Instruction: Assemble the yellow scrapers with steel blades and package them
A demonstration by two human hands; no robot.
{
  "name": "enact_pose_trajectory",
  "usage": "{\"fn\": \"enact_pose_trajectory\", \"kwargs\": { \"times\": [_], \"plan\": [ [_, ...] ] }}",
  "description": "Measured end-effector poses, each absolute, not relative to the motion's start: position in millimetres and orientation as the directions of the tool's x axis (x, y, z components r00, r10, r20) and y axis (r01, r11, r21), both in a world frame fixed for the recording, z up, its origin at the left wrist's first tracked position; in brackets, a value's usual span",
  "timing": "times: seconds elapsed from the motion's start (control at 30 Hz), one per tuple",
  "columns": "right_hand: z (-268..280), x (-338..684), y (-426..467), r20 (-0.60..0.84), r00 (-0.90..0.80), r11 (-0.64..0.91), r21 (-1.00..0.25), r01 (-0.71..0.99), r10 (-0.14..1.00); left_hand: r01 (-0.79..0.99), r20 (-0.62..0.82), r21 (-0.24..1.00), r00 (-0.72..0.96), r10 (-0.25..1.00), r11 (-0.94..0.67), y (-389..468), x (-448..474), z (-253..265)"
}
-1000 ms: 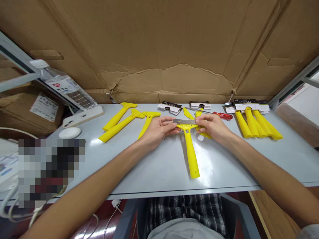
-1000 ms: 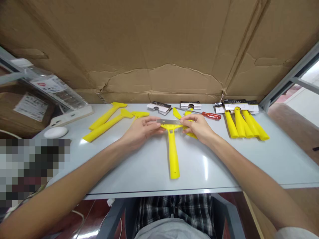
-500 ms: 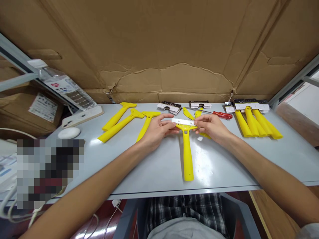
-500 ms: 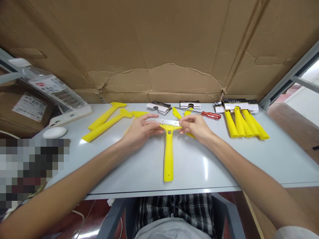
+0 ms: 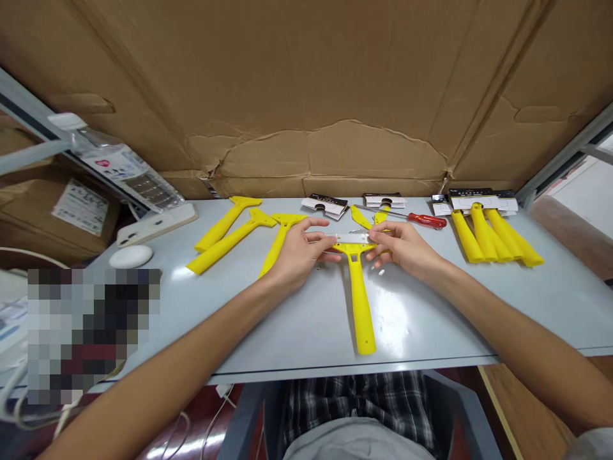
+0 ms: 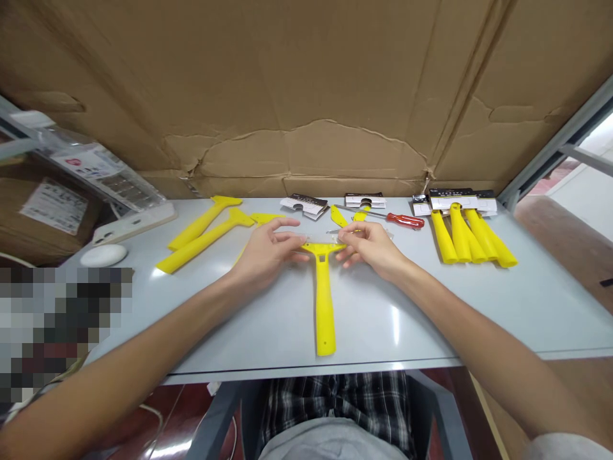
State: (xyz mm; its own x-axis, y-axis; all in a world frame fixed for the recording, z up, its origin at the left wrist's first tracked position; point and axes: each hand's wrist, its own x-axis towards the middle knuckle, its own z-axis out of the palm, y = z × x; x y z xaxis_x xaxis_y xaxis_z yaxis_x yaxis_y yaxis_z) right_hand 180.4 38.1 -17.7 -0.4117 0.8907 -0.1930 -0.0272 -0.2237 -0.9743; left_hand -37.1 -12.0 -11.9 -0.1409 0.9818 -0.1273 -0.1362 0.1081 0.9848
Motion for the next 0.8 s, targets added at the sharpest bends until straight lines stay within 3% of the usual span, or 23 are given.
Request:
{"fn": "enact_pose_trajectory", "kwargs": {
  "times": [0.8],
  "plan": [
    [-17.6,179.9,41.0,-0.215,-0.401,-0.254,-0.966,-0.047,0.891,-0.080,-0.083,0.994,-0.160,0.984,0.070,-12.2,-36.9,-14.8]
  ]
}}
